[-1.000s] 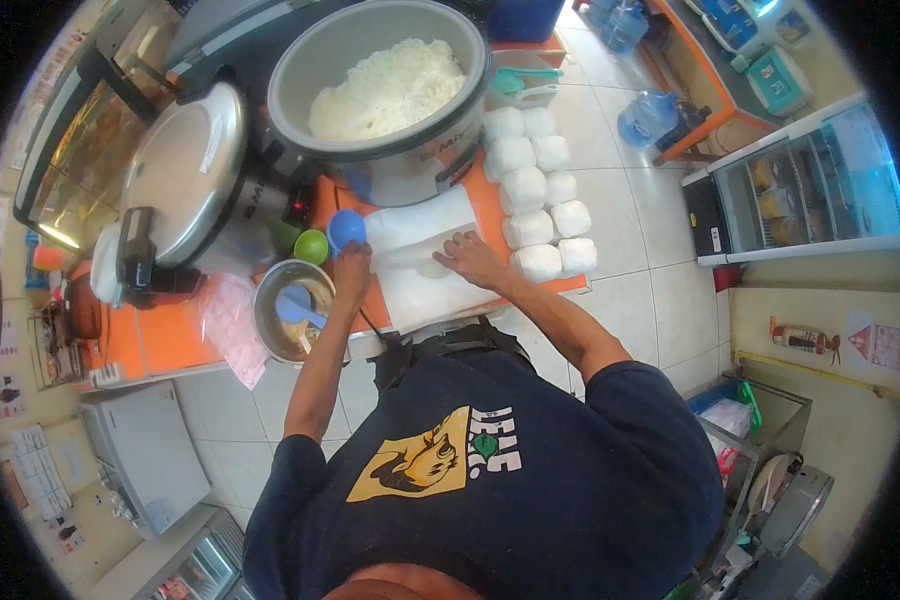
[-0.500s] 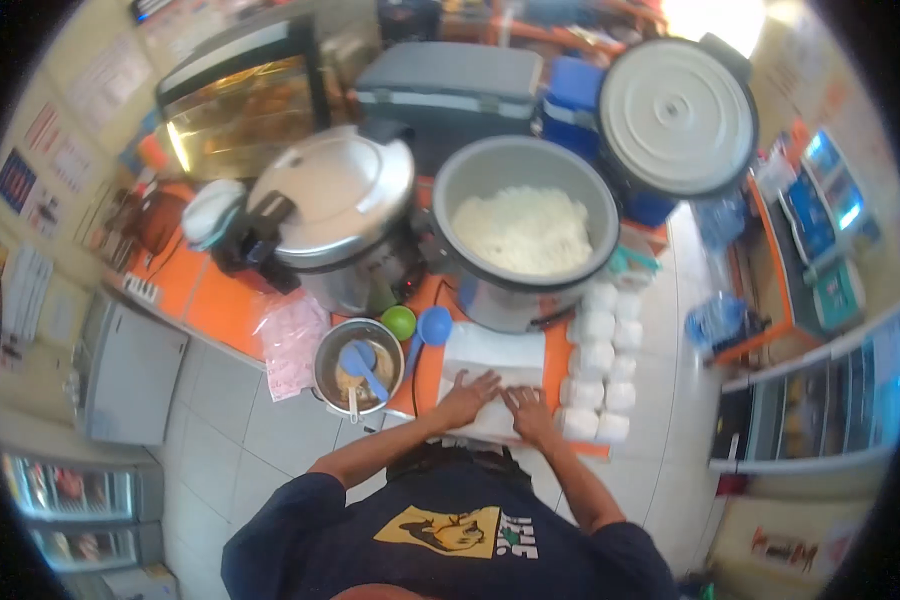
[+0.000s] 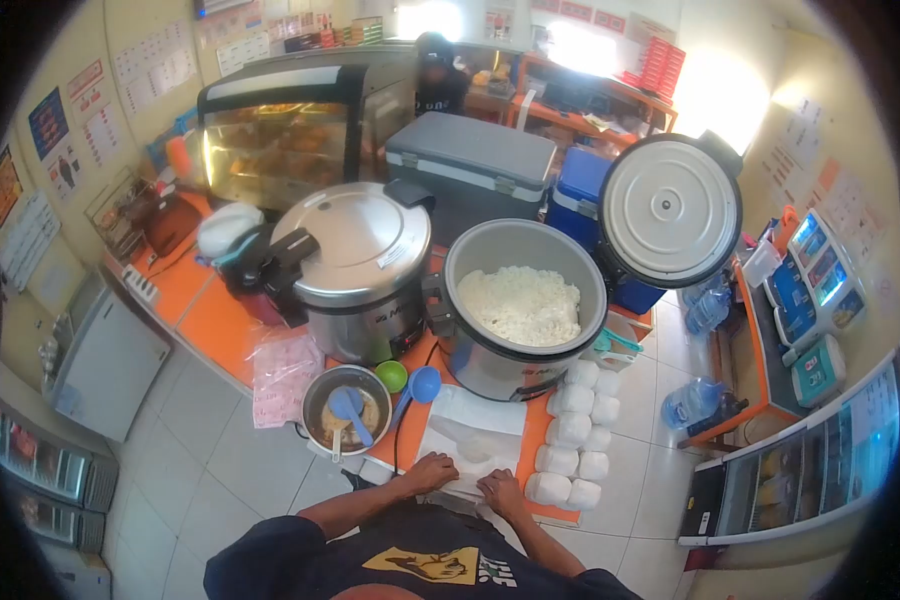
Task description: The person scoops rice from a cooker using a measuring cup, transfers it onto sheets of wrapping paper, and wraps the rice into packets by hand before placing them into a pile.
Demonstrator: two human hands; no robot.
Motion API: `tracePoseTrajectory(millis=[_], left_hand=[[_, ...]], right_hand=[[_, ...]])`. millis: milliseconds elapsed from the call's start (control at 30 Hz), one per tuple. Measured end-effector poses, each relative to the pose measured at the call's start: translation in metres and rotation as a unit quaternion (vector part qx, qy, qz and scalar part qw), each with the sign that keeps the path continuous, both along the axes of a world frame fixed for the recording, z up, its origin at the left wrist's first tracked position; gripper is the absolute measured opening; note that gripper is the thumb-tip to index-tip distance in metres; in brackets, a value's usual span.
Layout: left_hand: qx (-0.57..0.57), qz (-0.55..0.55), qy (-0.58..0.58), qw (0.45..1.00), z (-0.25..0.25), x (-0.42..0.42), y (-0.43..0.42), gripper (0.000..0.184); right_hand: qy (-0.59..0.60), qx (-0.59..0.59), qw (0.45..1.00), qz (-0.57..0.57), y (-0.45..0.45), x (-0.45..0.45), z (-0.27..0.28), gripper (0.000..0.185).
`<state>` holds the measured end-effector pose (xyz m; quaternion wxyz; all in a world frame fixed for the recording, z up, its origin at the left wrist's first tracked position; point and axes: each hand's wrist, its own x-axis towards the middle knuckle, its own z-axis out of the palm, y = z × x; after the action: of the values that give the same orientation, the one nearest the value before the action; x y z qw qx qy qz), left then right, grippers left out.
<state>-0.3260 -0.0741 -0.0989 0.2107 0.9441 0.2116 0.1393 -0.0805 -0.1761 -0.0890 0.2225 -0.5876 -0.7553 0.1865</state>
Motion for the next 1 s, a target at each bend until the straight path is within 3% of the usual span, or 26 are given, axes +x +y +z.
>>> tracePoseTrajectory(millis=[100,167,233,267,300,333,367,400,433,467,500,567,667,800,867,1000], left_hand=[[-0.003,0.027,-0.046,0.999,0.020,0.007,0.011,0.011],[0.030,0.034,-0.037,0.998,0.030,0.011,0.021,0.012],[0.050,0.035,0.025,0.998,0.036,0.019,0.033,0.015],[0.031,0.021,0.082,0.996,0.029,0.023,0.038,0.020],[-0.007,0.038,-0.003,0.999,0.019,0.023,0.036,0.034],[-0.014,0.009,-0.013,1.000,0.033,0.021,0.039,0.044],[0.003,-0.033,-0.002,0.999,-0.018,0.026,0.050,0.036],[-0.039,-0.018,0.132,0.990,-0.012,0.033,0.052,0.032],[-0.041,0.000,0.102,0.994,0.005,0.034,0.054,0.026],[-0.013,0.012,0.063,0.998,0.017,0.035,0.058,0.024],[0.027,0.014,0.067,0.997,0.035,0.037,0.062,0.020],[0.080,0.003,0.051,0.995,0.070,0.042,0.067,0.013],[0.055,-0.018,0.073,0.996,0.079,0.051,0.080,0.012],[0.088,-0.060,-0.020,0.994,0.068,0.060,0.096,0.008],[-0.027,-0.114,0.062,0.991,0.062,0.063,0.110,0.016],[-0.071,-0.128,0.133,0.980,0.051,0.069,0.120,0.024]], right_hand=[[0.012,0.048,0.998,0.030,0.006,-0.009,0.043,0.024],[-0.040,0.071,0.996,-0.032,0.005,-0.019,0.059,0.024],[-0.088,0.074,0.993,-0.019,0.015,-0.001,0.018,0.023],[-0.165,0.013,0.986,-0.011,0.022,0.007,0.008,0.021],[-0.164,0.002,0.984,-0.067,0.027,0.007,-0.005,0.022],[-0.130,-0.003,0.989,-0.077,0.034,0.010,0.004,0.024],[-0.127,0.029,0.988,-0.080,0.036,0.016,-0.011,0.024],[-0.117,-0.025,0.989,-0.090,0.043,0.018,-0.002,0.021],[-0.142,-0.037,0.989,-0.016,0.051,0.027,0.013,0.020],[-0.133,-0.045,0.988,-0.065,0.051,0.021,0.044,0.023],[-0.197,-0.061,0.977,-0.047,0.055,0.028,0.048,0.032],[-0.256,-0.200,0.945,-0.029,0.074,0.041,0.047,0.039],[-0.176,-0.111,0.976,-0.066,0.085,0.032,0.093,0.039],[-0.147,-0.094,0.984,-0.022,0.093,0.019,0.079,0.034],[-0.212,-0.174,0.961,0.044,0.095,0.020,0.071,0.037],[-0.199,-0.203,0.959,-0.019,0.097,0.042,0.039,0.044]])
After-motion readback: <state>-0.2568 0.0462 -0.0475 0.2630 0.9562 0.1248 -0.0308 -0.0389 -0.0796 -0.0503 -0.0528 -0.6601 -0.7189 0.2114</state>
